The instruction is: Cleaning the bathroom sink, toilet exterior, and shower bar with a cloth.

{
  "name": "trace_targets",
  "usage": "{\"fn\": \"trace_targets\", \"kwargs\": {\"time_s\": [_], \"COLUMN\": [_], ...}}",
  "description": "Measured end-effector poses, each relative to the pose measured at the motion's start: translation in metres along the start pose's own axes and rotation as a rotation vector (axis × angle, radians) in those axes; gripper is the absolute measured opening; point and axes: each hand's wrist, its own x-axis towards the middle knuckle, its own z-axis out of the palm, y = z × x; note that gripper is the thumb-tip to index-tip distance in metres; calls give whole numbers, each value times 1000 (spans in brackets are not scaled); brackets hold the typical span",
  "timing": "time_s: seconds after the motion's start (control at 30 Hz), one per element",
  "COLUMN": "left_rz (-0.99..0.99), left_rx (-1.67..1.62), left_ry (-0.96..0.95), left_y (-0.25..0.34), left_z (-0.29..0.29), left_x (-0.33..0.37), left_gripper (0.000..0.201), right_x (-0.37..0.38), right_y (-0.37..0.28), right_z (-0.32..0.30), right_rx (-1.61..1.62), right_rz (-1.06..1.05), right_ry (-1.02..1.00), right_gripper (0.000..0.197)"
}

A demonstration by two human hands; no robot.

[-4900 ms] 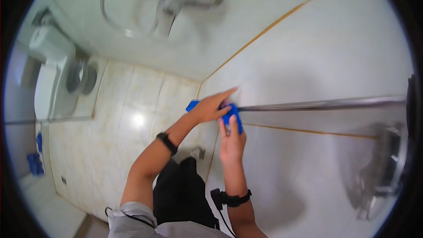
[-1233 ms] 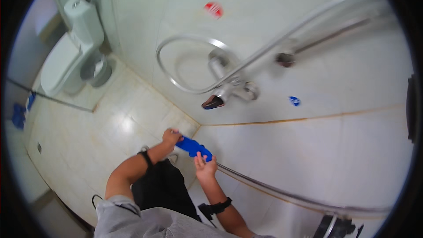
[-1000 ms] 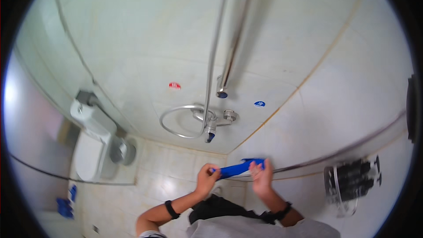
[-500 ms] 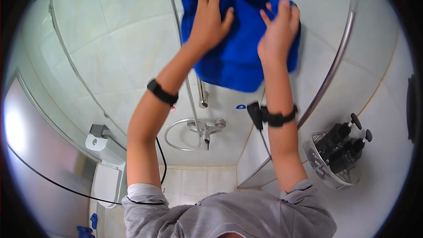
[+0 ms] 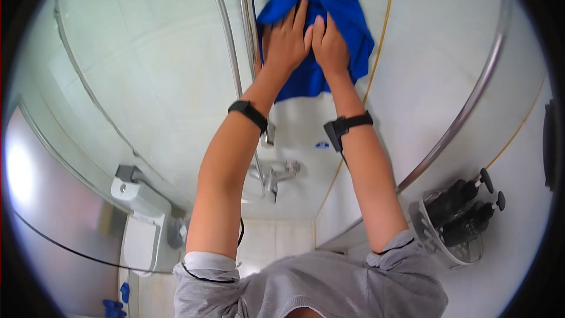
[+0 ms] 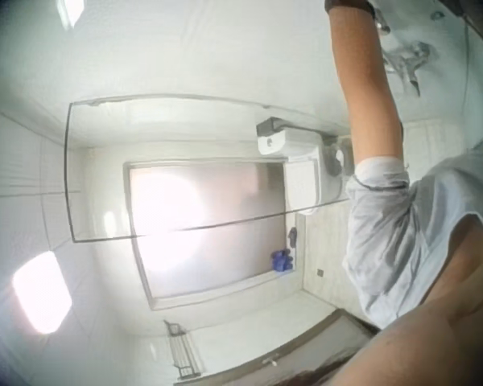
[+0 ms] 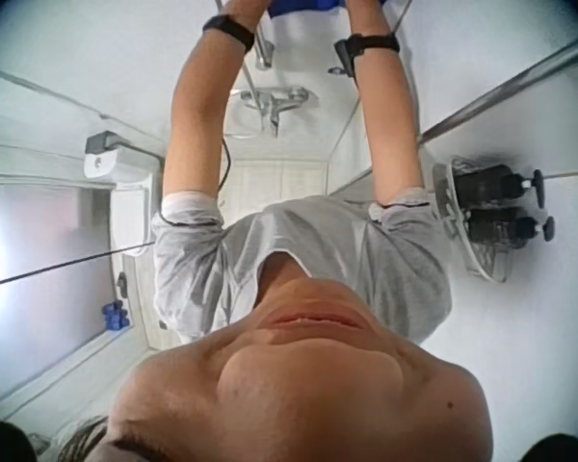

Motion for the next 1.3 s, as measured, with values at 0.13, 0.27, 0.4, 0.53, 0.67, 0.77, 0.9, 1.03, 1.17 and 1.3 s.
{"fn": "trace_targets", "kwargs": {"time_s": [0.13,0.27,0.4,0.53,0.67,0.77,0.9,1.03,1.17,1.3], "left_rz": [-6,-42,-128,-207,-310,-348,-425,-548,-828,-1001], "left_rx": [-17,-88,-130,-128,-174,-308,-507,-668,-866,-1028], "left_ry": [-10,-144,-394,-578,-789,-878,-870,-722,-740,-657], "left_y": [2,3,42,56,80,101,122,136,143,150], "left_z": [9,3,10,-20,-36,-49,-55,-46,-46,-34], "left_x": [-34,-93,-177,-252,-305,-331,-353,-366,-371,-366], "left_gripper": [53,53,51,52,58,63,64,70,75,80], "right_x": [-27,-92,-179,-253,-307,-336,-349,-343,-296,-256], "right_y": [15,25,67,52,57,62,55,68,50,37], "right_z": [2,7,-5,-16,-34,-47,-59,-70,-64,-57], "right_rx": [-43,-76,-176,-158,-270,-368,-539,-569,-511,-592], "right_rz": [55,161,86,503,418,459,810,656,453,417], "right_ry": [-39,-169,-51,-312,-313,-363,-496,-578,-400,-378], "right_gripper": [40,46,42,45,46,48,58,59,54,55]}}
